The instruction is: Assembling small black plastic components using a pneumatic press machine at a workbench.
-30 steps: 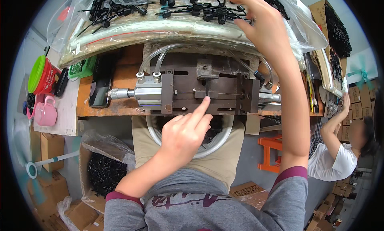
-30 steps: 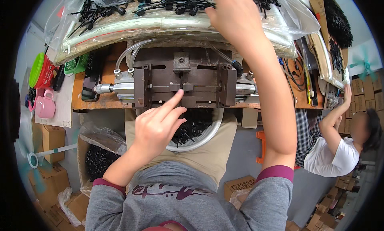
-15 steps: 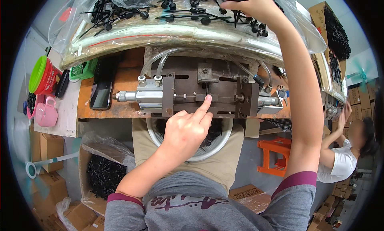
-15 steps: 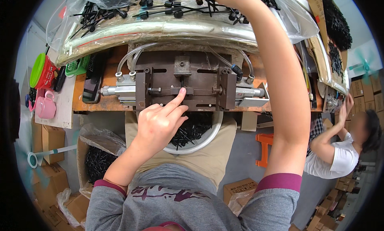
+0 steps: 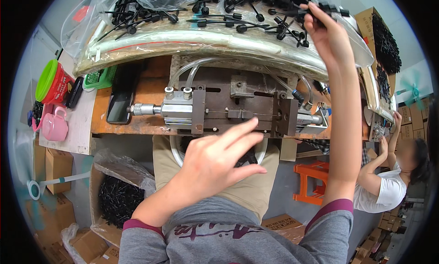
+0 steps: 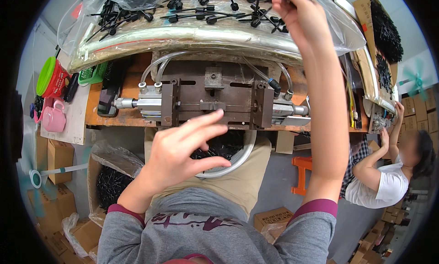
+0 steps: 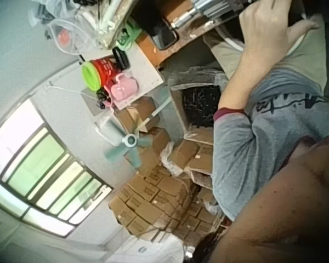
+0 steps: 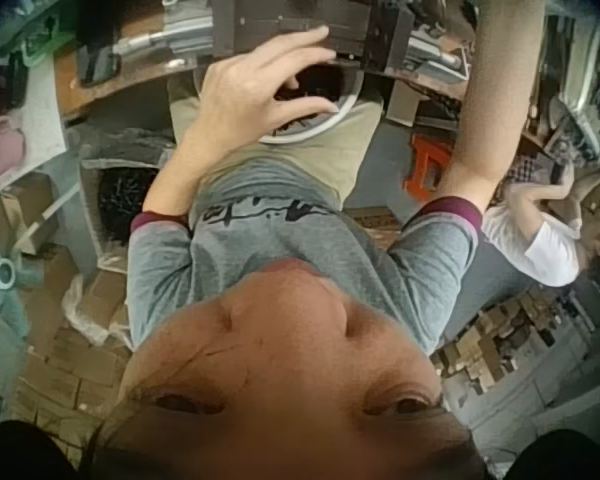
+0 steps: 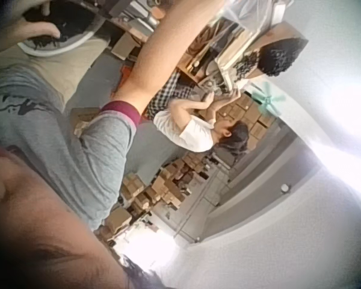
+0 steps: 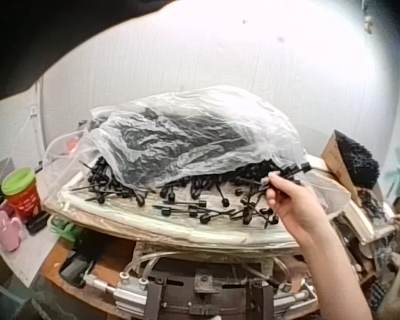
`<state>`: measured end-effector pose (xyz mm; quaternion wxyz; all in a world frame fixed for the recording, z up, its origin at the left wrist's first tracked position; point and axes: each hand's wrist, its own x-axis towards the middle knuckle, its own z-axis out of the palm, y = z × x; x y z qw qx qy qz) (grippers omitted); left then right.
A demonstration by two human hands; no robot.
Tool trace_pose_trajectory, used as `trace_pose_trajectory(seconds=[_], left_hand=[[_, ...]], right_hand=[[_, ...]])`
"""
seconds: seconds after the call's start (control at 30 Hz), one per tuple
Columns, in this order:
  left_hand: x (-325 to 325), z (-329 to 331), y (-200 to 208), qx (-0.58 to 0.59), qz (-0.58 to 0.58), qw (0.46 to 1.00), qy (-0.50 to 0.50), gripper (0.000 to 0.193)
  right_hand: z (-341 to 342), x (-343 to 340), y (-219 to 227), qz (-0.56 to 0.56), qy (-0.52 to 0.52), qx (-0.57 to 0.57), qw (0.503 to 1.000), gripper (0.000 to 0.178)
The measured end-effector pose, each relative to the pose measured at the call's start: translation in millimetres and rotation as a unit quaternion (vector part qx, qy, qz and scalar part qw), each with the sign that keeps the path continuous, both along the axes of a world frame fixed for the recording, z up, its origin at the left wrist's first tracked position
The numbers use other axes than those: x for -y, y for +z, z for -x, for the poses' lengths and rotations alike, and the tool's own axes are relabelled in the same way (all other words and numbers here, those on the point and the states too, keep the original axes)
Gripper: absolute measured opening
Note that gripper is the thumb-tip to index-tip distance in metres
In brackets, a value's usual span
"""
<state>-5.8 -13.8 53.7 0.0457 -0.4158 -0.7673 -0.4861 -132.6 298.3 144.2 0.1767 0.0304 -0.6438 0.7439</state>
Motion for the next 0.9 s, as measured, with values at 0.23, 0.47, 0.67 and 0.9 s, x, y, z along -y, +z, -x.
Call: trace_pose_trajectory(seconds=[0.23,0.47,0.67,0.9], left_hand=[[-18,34,16,0.091,-0.197,0.972,0.093,0.053],[-24,36,26,0.112,-0.271,0.956,0.031,0.055],[-16,38,30,0.343,-0.337,0.871,-0.098,0.04],[-2,31,10,0.398,-0.331,0.839,-0.17,0.031]], right_hand=[[-69,71,-18,0.079,0.107,0.026,0.991,0.018],[-84,95,-25,-0.452,-0.196,-0.263,0.829,0.028],[-98,98,-39,-0.587,-0.12,-0.429,0.676,0.039],[-120,110,-59,-0.561,-0.096,-0.446,0.69,0.031]])
